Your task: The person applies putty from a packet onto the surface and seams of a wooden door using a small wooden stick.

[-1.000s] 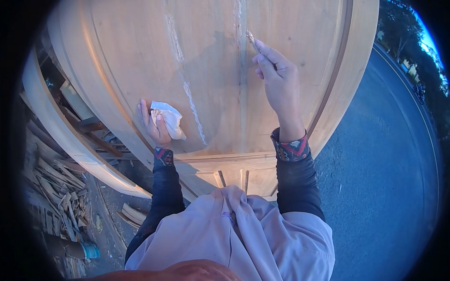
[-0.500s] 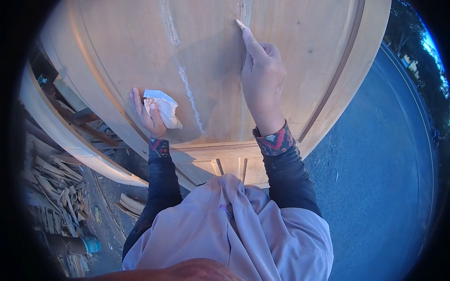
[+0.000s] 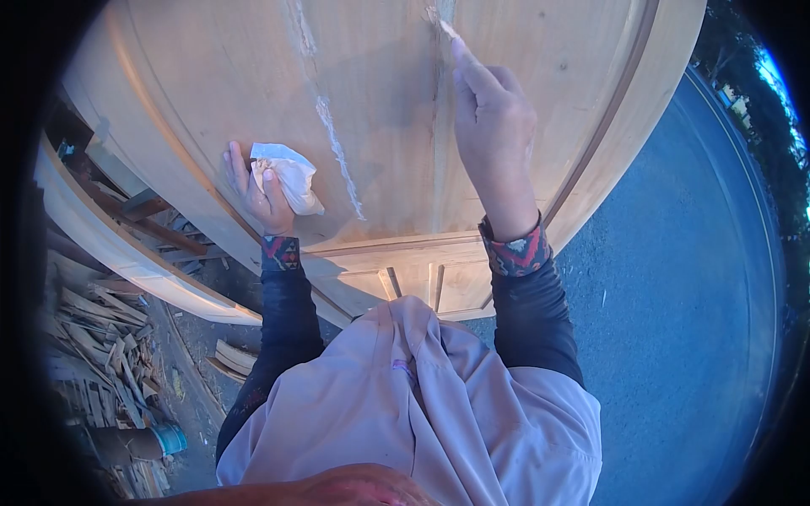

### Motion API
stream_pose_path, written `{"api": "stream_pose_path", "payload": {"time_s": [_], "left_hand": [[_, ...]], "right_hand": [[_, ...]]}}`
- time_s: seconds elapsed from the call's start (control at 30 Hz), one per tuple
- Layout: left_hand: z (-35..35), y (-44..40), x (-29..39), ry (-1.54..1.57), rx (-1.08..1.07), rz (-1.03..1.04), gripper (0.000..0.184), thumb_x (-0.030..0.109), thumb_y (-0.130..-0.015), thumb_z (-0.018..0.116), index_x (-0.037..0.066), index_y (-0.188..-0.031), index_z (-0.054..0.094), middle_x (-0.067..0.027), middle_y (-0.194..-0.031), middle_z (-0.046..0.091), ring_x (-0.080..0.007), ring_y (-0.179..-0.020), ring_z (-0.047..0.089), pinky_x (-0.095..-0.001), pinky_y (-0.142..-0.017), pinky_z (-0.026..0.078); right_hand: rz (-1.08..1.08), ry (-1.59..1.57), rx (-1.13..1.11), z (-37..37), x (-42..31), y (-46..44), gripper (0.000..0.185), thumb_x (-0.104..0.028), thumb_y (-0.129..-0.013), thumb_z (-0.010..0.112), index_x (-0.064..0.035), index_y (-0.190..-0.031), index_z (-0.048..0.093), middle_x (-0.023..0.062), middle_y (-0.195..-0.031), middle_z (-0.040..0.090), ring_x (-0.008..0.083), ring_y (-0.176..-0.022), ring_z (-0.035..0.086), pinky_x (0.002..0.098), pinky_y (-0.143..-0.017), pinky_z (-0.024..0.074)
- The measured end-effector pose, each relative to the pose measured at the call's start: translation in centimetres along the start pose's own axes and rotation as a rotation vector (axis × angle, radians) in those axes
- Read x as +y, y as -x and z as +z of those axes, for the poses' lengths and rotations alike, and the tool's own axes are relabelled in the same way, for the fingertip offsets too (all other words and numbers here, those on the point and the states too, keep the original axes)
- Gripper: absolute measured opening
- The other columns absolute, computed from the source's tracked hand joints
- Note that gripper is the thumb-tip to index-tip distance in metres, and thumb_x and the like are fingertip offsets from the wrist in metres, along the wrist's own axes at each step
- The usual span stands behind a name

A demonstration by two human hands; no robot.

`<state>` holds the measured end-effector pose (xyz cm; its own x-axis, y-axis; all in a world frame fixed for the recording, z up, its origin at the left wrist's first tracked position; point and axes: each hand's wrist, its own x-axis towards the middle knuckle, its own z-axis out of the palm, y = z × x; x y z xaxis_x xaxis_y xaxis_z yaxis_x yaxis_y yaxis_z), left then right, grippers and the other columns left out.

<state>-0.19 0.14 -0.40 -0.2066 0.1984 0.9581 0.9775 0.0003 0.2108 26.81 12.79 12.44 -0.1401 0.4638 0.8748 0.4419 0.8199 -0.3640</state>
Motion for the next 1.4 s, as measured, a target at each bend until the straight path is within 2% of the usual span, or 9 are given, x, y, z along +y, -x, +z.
{"api": "stream_pose_path", "payload": {"time_s": [0.1, 0.2, 0.4, 0.7, 0.9, 1.0, 1.13, 1.33, 1.4], "left_hand": [[0.1, 0.0, 0.0, 0.014, 0.011, 0.001, 0.042, 0.022, -0.094, 0.041, -0.007, -0.119, 0.056, -0.0218, -0.143, 0.040, -0.0446, -0.134, 0.029, -0.0521, -0.110, 0.021], [0.1, 0.0, 0.0, 0.017, 0.016, 0.017, 0.042, 0.022, -0.094, 0.040, -0.007, -0.120, 0.056, -0.0223, -0.143, 0.040, -0.0448, -0.135, 0.029, -0.0523, -0.110, 0.021], [0.1, 0.1, -0.2, -0.004, -0.011, 0.005, 0.044, 0.022, -0.094, 0.038, -0.007, -0.122, 0.055, -0.0222, -0.144, 0.038, -0.0444, -0.136, 0.027, -0.0519, -0.111, 0.020], [0.2, 0.0, 0.4, 0.023, 0.015, -0.032, 0.046, 0.024, -0.095, 0.038, -0.007, -0.127, 0.051, -0.0214, -0.145, 0.037, -0.0426, -0.137, 0.027, -0.0508, -0.112, 0.019], [0.0, 0.1, 0.2, 0.001, -0.011, -0.028, 0.044, 0.023, -0.094, 0.039, -0.006, -0.124, 0.054, -0.0203, -0.145, 0.038, -0.0429, -0.136, 0.028, -0.0508, -0.111, 0.020], [-0.1, 0.0, 0.0, 0.000, -0.005, -0.007, 0.042, 0.023, -0.094, 0.040, -0.006, -0.121, 0.056, -0.0205, -0.144, 0.039, -0.0436, -0.135, 0.029, -0.0509, -0.111, 0.021], [-0.1, -0.1, 0.1, -0.001, -0.002, 0.000, 0.041, 0.022, -0.093, 0.041, -0.006, -0.119, 0.057, -0.0206, -0.144, 0.040, -0.0443, -0.134, 0.029, -0.0510, -0.111, 0.021], [0.0, 0.0, -0.1, 0.011, 0.013, 0.016, 0.041, 0.022, -0.093, 0.042, -0.006, -0.118, 0.057, -0.0208, -0.143, 0.040, -0.0445, -0.134, 0.030, -0.0515, -0.110, 0.021], [0.0, 0.0, -0.1, 0.008, 0.007, 0.018, 0.041, 0.021, -0.093, 0.042, -0.006, -0.119, 0.057, -0.0209, -0.143, 0.040, -0.0444, -0.134, 0.030, -0.0516, -0.110, 0.021]], "right_hand": [[-0.054, -0.111, 0.022, 0.1, 0.5, -1.5, 0.032, -0.008, -0.091, 0.059, -0.0164, -0.122, 0.064, 0.0050, -0.074, 0.059, 0.0089, -0.065, 0.056, 0.0258, -0.060, 0.0459], [0.009, -0.075, 0.038, 1.5, 1.1, -1.1, 0.031, -0.009, -0.091, 0.060, -0.0162, -0.121, 0.065, 0.0053, -0.075, 0.060, 0.0101, -0.065, 0.057, 0.0262, -0.060, 0.0469], [-0.075, 0.119, 0.136, 3.4, -0.2, 0.0, 0.032, -0.009, -0.088, 0.063, -0.0143, -0.120, 0.065, 0.0065, -0.076, 0.062, 0.0159, -0.062, 0.059, 0.0269, -0.058, 0.0486], [-0.075, 0.175, 0.112, 4.3, -0.4, 1.8, 0.040, -0.006, -0.086, 0.063, -0.0142, -0.126, 0.060, 0.0067, -0.075, 0.060, 0.0181, -0.060, 0.059, 0.0304, -0.054, 0.0485], [0.030, 0.158, -0.017, 3.2, -0.7, 3.5, 0.039, -0.005, -0.087, 0.061, -0.0129, -0.125, 0.060, 0.0077, -0.072, 0.058, 0.0168, -0.063, 0.060, 0.0294, -0.057, 0.0484], [0.002, -0.007, -0.113, 1.2, 0.2, 3.0, 0.034, -0.001, -0.086, 0.058, -0.0058, -0.119, 0.062, 0.0091, -0.074, 0.061, 0.0204, -0.057, 0.059, 0.0309, -0.055, 0.0492], [0.099, -0.240, -0.019, -0.9, 1.8, 0.5, 0.025, -0.005, -0.090, 0.056, -0.0033, -0.114, 0.065, 0.0093, -0.086, 0.067, 0.0128, -0.067, 0.062, 0.0262, -0.062, 0.0481], [0.315, -0.444, 0.010, 0.7, -0.3, -0.9, 0.020, -0.010, -0.091, 0.059, -0.0029, -0.107, 0.067, 0.0063, -0.082, 0.065, 0.0089, -0.064, 0.059, 0.0226, -0.058, 0.0455], [0.299, -0.442, 0.020, 1.4, 0.0, -1.0, 0.018, -0.010, -0.090, 0.060, -0.0032, -0.105, 0.068, 0.0066, -0.081, 0.065, 0.0090, -0.063, 0.059, 0.0228, -0.058, 0.0452]]}}
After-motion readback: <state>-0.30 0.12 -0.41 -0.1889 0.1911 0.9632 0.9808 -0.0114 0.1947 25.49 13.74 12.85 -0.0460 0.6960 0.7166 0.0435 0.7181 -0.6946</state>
